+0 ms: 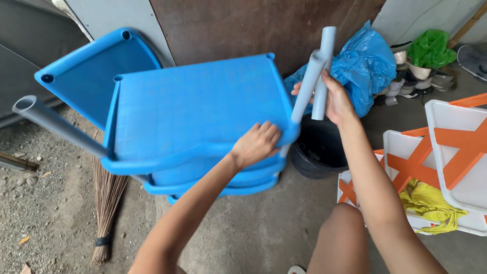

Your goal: The person assembles a blue plastic tiered shelf by inserting plastic support tubes into the corners of the shelves and stacking them together.

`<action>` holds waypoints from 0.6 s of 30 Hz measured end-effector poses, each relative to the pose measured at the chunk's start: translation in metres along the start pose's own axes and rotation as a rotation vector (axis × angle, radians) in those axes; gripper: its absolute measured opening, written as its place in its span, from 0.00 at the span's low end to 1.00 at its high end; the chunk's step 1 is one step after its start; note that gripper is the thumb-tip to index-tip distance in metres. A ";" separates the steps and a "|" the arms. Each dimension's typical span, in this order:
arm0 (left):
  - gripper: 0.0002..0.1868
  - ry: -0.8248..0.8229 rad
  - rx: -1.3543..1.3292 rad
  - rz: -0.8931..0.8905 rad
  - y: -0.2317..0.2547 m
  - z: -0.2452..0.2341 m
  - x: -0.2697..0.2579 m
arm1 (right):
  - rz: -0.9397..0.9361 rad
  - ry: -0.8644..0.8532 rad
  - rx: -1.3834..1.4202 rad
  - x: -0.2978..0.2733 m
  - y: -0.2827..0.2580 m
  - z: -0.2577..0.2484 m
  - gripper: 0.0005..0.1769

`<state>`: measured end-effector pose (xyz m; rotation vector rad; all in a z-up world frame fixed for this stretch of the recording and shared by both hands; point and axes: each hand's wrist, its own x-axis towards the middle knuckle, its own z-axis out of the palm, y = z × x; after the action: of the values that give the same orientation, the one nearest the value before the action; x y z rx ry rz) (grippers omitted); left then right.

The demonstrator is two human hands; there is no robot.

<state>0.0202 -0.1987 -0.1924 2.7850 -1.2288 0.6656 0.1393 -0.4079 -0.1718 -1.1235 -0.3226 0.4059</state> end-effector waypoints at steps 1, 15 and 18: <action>0.18 -0.010 -0.035 0.014 0.005 -0.008 -0.010 | -0.062 0.025 -0.033 0.004 0.001 -0.005 0.18; 0.08 -0.127 -0.632 -0.426 -0.044 -0.043 0.012 | -0.438 0.374 -0.619 0.110 0.027 0.003 0.13; 0.07 -0.052 -0.655 -0.446 -0.059 -0.036 0.015 | -0.424 0.339 -0.737 0.121 0.030 0.002 0.13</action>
<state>0.0584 -0.1616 -0.1454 2.3791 -0.6213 0.1195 0.2406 -0.3385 -0.1926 -1.7626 -0.4112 -0.3146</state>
